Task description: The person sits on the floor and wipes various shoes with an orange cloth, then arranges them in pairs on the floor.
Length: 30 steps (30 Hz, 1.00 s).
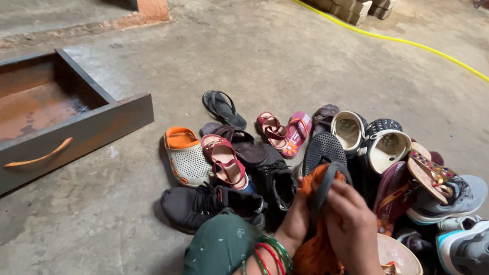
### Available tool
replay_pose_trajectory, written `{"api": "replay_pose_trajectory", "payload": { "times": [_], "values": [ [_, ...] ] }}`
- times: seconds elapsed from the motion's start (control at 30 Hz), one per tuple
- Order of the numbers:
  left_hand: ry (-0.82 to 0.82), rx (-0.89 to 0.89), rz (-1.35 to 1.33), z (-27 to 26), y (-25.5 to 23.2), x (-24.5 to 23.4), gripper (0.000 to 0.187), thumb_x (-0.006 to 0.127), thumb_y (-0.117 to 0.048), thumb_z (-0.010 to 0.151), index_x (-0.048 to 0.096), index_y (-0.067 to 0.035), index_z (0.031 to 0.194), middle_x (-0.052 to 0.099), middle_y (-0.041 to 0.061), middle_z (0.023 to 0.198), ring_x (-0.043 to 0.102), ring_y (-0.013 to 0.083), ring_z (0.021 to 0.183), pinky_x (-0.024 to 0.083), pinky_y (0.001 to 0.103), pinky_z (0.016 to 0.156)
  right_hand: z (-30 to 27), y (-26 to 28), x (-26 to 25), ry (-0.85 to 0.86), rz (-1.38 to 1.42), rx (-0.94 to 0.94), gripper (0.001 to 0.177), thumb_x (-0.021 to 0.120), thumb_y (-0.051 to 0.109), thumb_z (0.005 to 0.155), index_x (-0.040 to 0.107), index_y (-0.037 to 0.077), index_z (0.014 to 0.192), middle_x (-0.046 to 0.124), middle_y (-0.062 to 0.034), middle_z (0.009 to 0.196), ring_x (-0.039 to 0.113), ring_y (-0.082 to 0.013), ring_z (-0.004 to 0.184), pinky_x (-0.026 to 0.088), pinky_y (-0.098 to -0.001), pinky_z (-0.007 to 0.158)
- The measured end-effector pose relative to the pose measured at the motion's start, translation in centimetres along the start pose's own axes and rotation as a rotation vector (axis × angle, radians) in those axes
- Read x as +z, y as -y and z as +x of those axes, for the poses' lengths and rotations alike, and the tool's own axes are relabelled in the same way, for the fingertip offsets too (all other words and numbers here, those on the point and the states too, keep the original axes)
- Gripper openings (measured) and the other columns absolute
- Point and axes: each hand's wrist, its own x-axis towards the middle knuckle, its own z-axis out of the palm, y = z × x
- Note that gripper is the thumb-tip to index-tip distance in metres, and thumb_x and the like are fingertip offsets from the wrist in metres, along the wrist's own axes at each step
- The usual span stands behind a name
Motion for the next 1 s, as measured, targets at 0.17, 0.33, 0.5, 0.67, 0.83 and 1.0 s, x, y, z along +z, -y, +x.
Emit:
{"api": "replay_pose_trajectory", "payload": {
  "times": [0.17,0.33,0.5,0.67,0.83,1.0],
  "values": [
    [0.088,-0.155,-0.231,-0.9,-3.3,-1.0,0.093,0.036,-0.077,0.111,0.055,0.004,0.152,0.065,0.015,0.134,0.063,0.0264,0.123,0.047,0.04,0.111,-1.0,-2.4,-0.4,0.287,-0.004,0.056,0.027,0.069,0.001,0.083,0.078,0.009,0.107,0.075,-0.0076,0.113,0.076,-0.0252,0.099,0.059,-0.0311,0.081],
    [-0.087,-0.266,-0.042,-0.4,-5.0,1.2,0.091,0.035,-0.076,0.099,0.054,-0.001,0.148,0.065,0.01,0.139,0.064,0.021,0.126,0.049,0.036,0.114,2.7,-2.6,-3.0,0.218,0.074,0.057,0.025,0.071,0.0,0.077,0.079,0.007,0.1,0.078,-0.0076,0.107,0.078,-0.0211,0.094,0.061,-0.0298,0.08],
    [-0.214,-0.177,0.077,-0.2,-5.1,1.0,0.082,0.035,-0.07,0.101,0.053,-0.007,0.15,0.064,0.004,0.14,0.063,0.0187,0.123,0.047,0.036,0.111,6.8,0.3,-3.5,-0.094,-0.187,-0.114,0.03,0.076,-0.003,0.073,0.076,0.003,0.102,0.076,-0.0104,0.108,0.072,-0.0189,0.095,0.058,-0.033,0.085],
    [-0.25,-0.023,-0.101,0.7,-7.0,-0.9,0.084,0.034,-0.072,0.104,0.056,-0.002,0.144,0.065,0.009,0.135,0.064,0.0222,0.119,0.05,0.036,0.107,7.9,2.8,-2.8,-0.337,0.146,-0.058,0.014,0.068,0.003,0.094,0.07,0.003,0.108,0.068,-0.0051,0.125,0.072,-0.0119,0.101,0.06,-0.026,0.091],
    [-0.419,-0.062,0.005,0.9,-7.1,-3.2,0.085,0.036,-0.072,0.099,0.054,-0.001,0.143,0.067,0.011,0.13,0.067,0.0249,0.114,0.053,0.039,0.101,10.2,1.8,0.0,-0.111,-0.136,-0.282,0.025,0.071,0.0,0.091,0.074,0.008,0.115,0.071,-0.0107,0.127,0.073,-0.0265,0.107,0.059,-0.0329,0.091],
    [-0.126,-0.107,-0.326,0.8,-3.3,-4.6,0.068,0.042,-0.061,0.11,0.046,-0.009,0.154,0.06,0.011,0.14,0.063,0.0239,0.127,0.052,0.038,0.111,12.0,0.7,7.0,0.019,-0.125,-0.256,0.028,0.073,0.007,0.084,0.076,0.009,0.111,0.072,-0.0127,0.121,0.073,-0.0305,0.102,0.058,-0.0374,0.085]
  ]
}}
